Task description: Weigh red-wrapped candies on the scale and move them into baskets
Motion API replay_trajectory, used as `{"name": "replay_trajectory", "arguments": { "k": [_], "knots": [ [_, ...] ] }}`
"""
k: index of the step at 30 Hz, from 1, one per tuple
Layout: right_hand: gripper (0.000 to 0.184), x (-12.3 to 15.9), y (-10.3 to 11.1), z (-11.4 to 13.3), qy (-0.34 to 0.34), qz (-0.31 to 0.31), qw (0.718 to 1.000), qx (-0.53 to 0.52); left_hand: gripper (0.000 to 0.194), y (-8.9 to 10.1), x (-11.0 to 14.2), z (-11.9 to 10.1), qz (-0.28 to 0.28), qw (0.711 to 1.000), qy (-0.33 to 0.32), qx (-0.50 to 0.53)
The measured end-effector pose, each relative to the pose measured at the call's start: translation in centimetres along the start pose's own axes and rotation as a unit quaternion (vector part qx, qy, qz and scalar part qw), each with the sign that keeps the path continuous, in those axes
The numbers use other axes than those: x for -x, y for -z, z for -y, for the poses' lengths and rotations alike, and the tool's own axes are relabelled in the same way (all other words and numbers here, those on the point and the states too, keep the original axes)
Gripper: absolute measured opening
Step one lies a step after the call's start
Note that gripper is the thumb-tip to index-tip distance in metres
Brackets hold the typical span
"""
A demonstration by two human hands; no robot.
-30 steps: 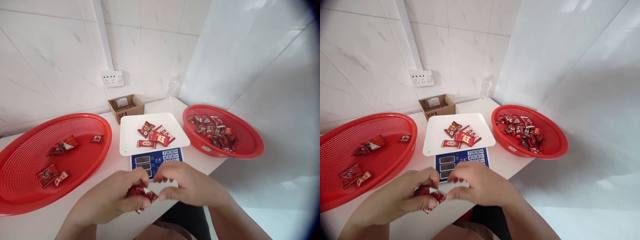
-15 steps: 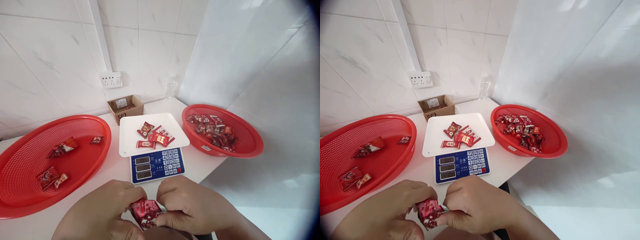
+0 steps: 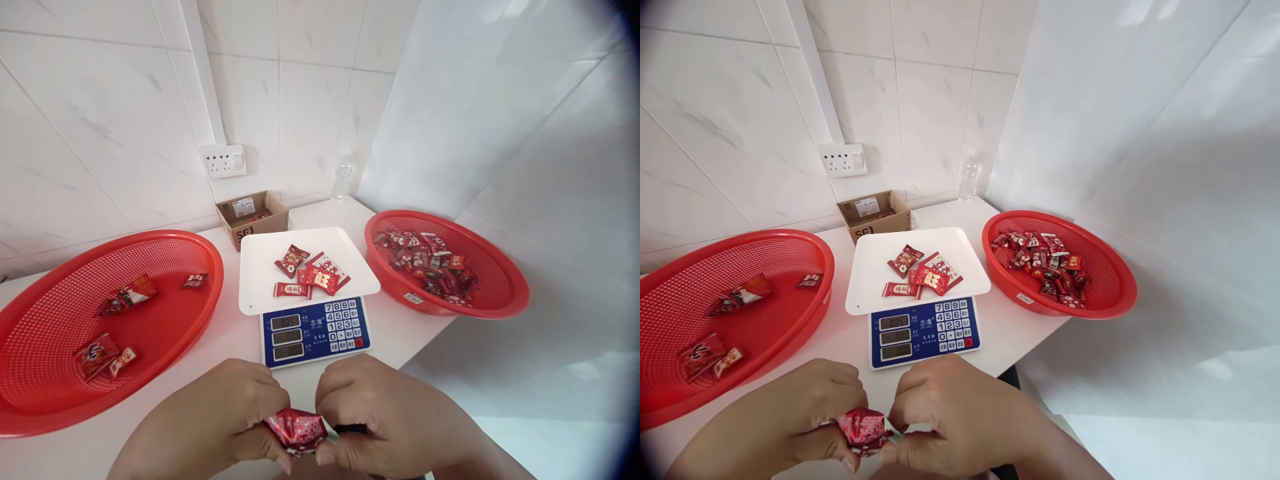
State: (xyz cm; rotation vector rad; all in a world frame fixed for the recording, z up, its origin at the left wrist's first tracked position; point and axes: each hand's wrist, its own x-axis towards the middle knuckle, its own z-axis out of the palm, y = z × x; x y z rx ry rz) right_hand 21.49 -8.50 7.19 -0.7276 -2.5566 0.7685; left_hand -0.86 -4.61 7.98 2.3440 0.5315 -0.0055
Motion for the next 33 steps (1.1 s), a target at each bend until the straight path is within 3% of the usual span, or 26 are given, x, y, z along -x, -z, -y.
{"name": "replay_trajectory", "arguments": {
  "k": [10,19,27,33],
  "knots": [
    [0.046,0.13,0.03,0.08,-0.033,-0.019,0.999,0.004,0.033,0.2,-0.16,-0.4,0.009,0.999,0.027,-0.015],
    [0.039,0.05,-0.16,0.14,-0.024,0.004,0.999,0.037,0.038,0.18,-0.26,-0.21,0.002,0.998,0.06,-0.021],
    [0.038,-0.06,-0.32,0.25,-0.022,0.001,0.999,0.037,0.044,0.03,-0.56,-0.17,0.001,0.999,0.048,0.025],
    [0.038,0.02,-0.42,0.16,-0.028,-0.003,0.999,0.035,0.037,0.12,-0.47,-0.41,0.005,0.999,0.048,0.017]
  ]
}}
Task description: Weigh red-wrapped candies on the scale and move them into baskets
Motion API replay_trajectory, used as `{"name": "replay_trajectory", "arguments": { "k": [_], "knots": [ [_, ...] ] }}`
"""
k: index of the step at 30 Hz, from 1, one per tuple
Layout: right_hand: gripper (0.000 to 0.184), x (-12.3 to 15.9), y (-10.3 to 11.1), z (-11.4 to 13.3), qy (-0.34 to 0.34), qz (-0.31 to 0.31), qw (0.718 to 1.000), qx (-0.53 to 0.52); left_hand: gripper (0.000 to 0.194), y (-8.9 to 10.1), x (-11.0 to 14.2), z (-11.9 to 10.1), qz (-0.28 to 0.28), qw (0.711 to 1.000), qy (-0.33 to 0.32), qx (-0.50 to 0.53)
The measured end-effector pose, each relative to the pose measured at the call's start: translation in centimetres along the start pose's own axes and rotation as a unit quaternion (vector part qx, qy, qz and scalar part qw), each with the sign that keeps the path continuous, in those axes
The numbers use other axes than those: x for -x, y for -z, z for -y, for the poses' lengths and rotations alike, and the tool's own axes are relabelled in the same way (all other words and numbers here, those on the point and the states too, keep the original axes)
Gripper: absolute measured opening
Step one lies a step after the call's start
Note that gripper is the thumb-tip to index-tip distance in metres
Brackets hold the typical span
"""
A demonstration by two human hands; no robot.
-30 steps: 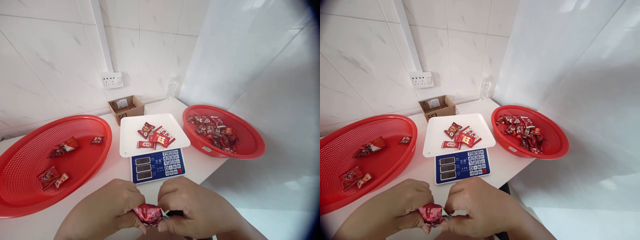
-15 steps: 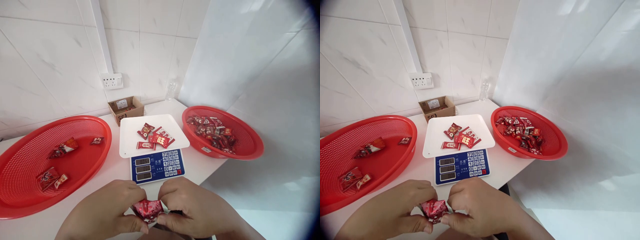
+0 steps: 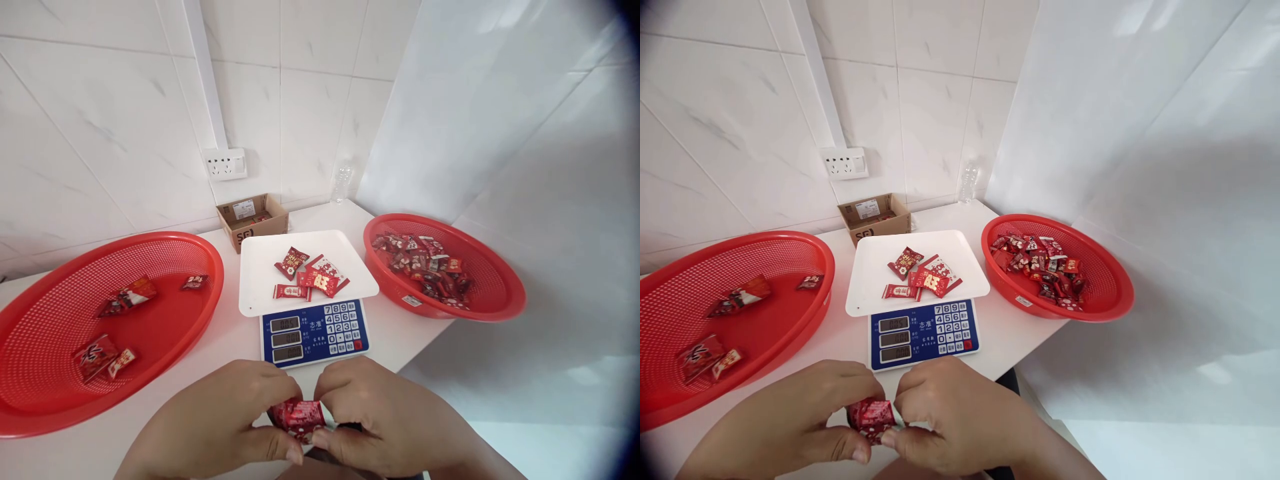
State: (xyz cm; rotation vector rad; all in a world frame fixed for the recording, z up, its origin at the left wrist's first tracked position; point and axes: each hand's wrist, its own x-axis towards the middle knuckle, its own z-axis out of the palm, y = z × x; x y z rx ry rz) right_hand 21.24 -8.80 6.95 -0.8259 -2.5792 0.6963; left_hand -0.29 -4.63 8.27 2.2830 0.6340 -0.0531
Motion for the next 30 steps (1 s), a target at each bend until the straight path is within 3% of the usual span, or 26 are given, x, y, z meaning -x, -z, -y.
{"name": "replay_trajectory", "arguments": {
  "k": [5,9,13,16,19,21,24,27,30],
  "knots": [
    [0.032,-0.1,0.1,0.1,-0.035,-0.004,0.999,-0.009,0.033,0.1,0.1,-0.1,-0.01,1.0,0.011,-0.026],
    [0.018,-0.1,0.5,0.3,-0.113,-0.044,0.992,-0.018,0.031,0.0,-0.1,0.3,-0.059,0.997,0.035,-0.025],
    [0.019,-0.2,1.6,-1.0,-0.197,-0.174,0.965,-0.02,0.037,0.0,-0.3,1.1,-0.205,0.974,0.097,0.013],
    [0.015,-0.9,2.6,-3.8,-0.253,-0.322,0.912,0.019,0.043,0.3,-0.1,1.7,-0.325,0.929,0.171,0.035],
    [0.011,-2.2,3.2,-7.6,-0.248,-0.413,0.872,0.087,0.043,0.5,0.1,2.1,-0.375,0.907,0.185,0.048],
    [0.016,-3.3,3.3,-9.9,-0.256,-0.413,0.864,0.132,0.042,0.6,0.3,2.1,-0.383,0.906,0.175,0.045],
    [0.022,-4.8,2.8,-12.0,-0.288,-0.335,0.88,0.175,0.039,0.6,0.3,2.0,-0.381,0.908,0.169,0.037],
    [0.023,-5.4,2.1,-12.2,-0.299,-0.249,0.902,0.189,0.038,0.5,0.3,1.9,-0.378,0.91,0.166,0.032],
    [0.025,-4.8,1.5,-11.2,-0.27,-0.253,0.907,0.203,0.037,0.6,0.3,1.9,-0.38,0.911,0.161,0.026]
  ]
}}
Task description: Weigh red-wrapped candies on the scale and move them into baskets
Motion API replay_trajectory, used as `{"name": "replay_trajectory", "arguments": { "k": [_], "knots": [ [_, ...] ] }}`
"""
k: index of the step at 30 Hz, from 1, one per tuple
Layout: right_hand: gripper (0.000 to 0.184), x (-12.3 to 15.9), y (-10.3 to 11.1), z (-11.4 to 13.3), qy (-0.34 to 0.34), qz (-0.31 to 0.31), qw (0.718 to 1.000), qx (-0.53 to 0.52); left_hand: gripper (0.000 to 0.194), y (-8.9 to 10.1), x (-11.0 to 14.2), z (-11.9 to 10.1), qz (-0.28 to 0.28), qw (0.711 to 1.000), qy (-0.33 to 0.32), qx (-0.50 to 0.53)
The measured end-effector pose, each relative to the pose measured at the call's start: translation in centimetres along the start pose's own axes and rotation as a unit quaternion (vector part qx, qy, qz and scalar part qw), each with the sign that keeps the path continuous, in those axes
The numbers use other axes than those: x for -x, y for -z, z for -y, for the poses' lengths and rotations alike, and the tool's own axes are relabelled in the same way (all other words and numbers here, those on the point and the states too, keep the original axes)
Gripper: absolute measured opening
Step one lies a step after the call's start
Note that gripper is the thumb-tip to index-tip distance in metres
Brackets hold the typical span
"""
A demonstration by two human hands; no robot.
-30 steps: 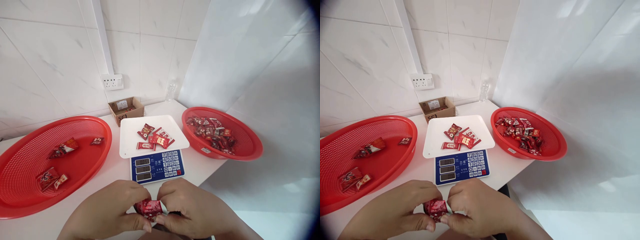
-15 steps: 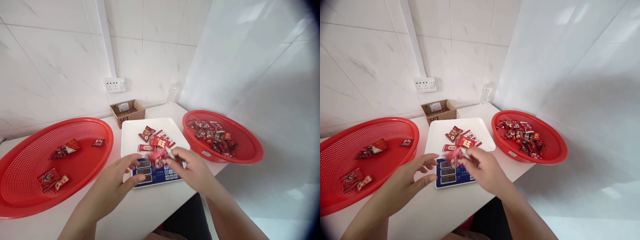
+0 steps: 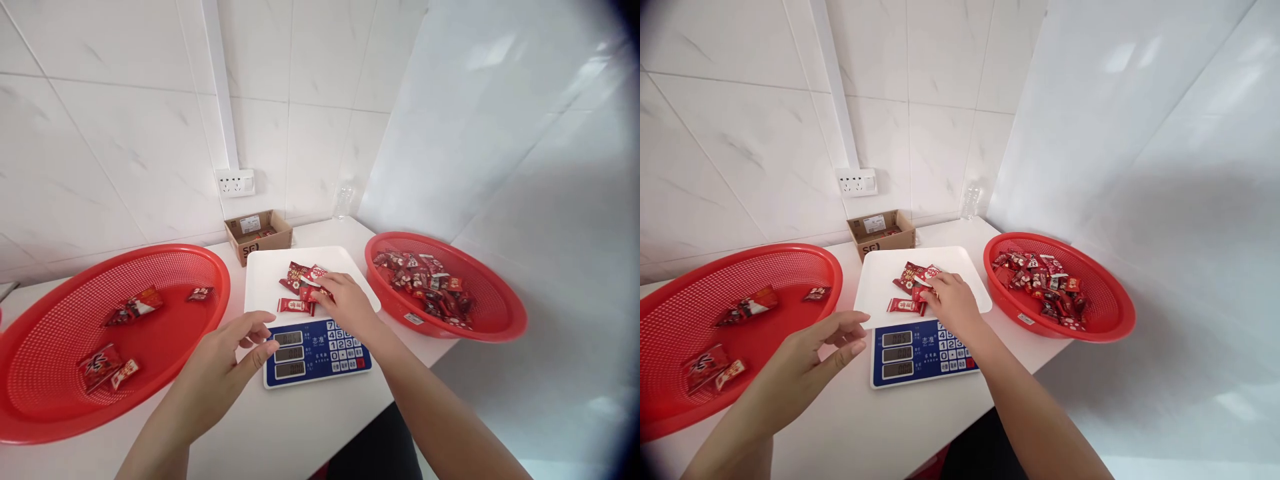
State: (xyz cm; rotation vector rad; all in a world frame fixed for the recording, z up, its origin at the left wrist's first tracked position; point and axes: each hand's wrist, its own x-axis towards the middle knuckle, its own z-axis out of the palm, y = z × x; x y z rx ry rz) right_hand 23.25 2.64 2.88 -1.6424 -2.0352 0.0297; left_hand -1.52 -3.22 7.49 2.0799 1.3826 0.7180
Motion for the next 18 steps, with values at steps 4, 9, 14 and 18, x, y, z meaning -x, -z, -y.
{"name": "replay_trajectory", "arguments": {
  "k": [4,9,14,18],
  "knots": [
    [0.021,1.8,0.5,0.7,0.028,-0.033,0.999,-0.02,0.036,0.1,-0.2,0.1,0.0,1.0,-0.001,-0.005],
    [0.017,2.0,-0.4,2.5,0.079,-0.021,0.997,0.004,0.036,0.0,-0.2,0.2,0.015,1.0,-0.001,-0.001],
    [0.016,0.8,-1.7,3.7,0.068,0.015,0.996,0.049,0.034,-0.3,0.1,-0.1,0.043,0.999,-0.002,0.0],
    [0.01,0.4,-2.1,3.6,0.072,0.007,0.997,0.035,0.035,-0.5,0.0,-0.2,0.054,0.999,0.003,0.004]
  ]
}}
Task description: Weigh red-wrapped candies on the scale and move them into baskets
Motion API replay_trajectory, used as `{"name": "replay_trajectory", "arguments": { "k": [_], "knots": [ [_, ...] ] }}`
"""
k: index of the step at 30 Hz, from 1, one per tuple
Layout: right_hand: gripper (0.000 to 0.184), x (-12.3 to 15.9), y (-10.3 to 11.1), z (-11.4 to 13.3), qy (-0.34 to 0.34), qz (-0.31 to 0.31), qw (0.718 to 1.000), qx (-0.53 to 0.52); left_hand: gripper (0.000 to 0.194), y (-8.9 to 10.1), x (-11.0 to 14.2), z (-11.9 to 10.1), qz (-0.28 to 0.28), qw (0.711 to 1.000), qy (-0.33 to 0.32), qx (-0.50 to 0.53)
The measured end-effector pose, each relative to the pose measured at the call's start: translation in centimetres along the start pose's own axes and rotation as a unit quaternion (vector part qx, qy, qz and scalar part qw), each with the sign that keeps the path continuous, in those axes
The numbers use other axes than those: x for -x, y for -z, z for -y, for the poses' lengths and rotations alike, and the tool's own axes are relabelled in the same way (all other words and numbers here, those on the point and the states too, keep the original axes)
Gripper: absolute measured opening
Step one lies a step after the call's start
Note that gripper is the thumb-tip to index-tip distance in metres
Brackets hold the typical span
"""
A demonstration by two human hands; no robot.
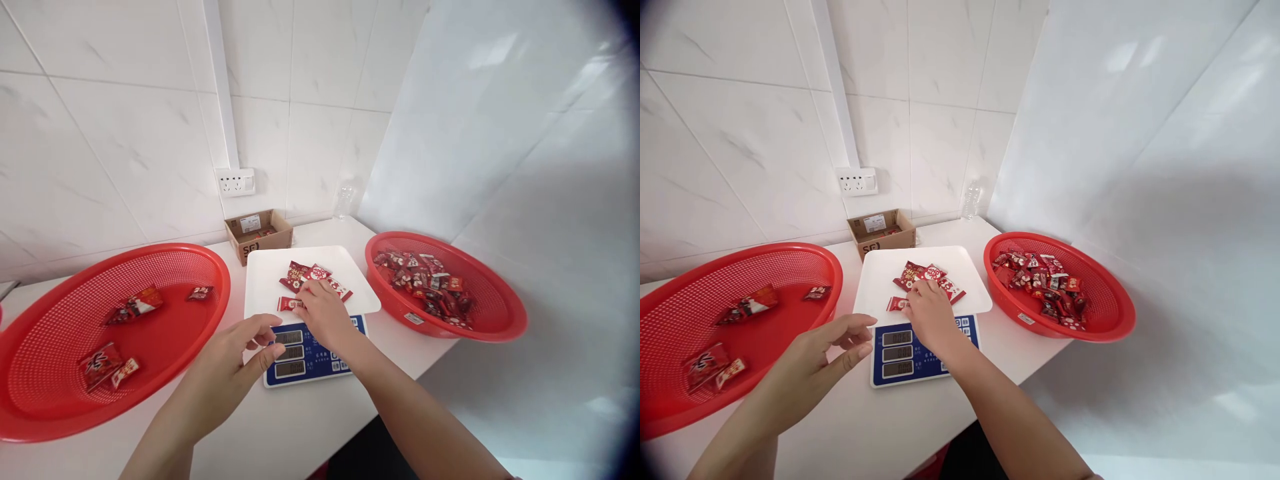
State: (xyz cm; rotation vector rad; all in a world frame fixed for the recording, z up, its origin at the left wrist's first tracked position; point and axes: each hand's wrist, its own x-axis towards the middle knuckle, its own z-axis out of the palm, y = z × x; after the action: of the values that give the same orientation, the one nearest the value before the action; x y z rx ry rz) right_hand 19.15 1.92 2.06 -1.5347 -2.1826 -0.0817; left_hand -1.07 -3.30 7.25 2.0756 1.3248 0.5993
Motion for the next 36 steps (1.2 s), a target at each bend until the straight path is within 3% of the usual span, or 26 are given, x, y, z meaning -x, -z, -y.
{"name": "replay_trajectory", "arguments": {
  "k": [6,8,12,17,21,25,36],
  "knots": [
    [0.015,1.4,1.9,2.1,0.023,-0.122,0.979,-0.16,0.05,-0.7,-0.8,0.4,-0.051,0.997,0.04,0.04],
    [0.018,2.2,2.8,3.5,0.051,-0.119,0.966,-0.223,0.053,-1.0,-0.9,0.3,-0.046,0.997,0.032,0.062],
    [0.022,3.3,3.1,4.3,0.079,-0.086,0.957,-0.266,0.038,-1.3,-1.0,0.0,-0.02,0.992,0.005,0.121],
    [0.028,2.7,2.0,0.1,-0.008,-0.089,0.984,-0.152,0.043,-0.2,-0.9,0.2,-0.105,0.981,0.041,0.16],
    [0.031,2.3,1.2,-2.3,-0.074,-0.03,0.996,-0.033,0.048,0.7,-0.7,0.5,-0.125,0.981,0.061,0.135],
    [0.031,2.0,0.4,-2.1,-0.09,0.014,0.996,-0.002,0.046,0.7,-0.6,0.7,-0.123,0.985,0.057,0.106],
    [0.022,1.2,0.5,-1.4,-0.072,0.028,0.997,-0.017,0.045,0.5,-0.7,0.6,-0.114,0.988,0.047,0.09]
  ]
}}
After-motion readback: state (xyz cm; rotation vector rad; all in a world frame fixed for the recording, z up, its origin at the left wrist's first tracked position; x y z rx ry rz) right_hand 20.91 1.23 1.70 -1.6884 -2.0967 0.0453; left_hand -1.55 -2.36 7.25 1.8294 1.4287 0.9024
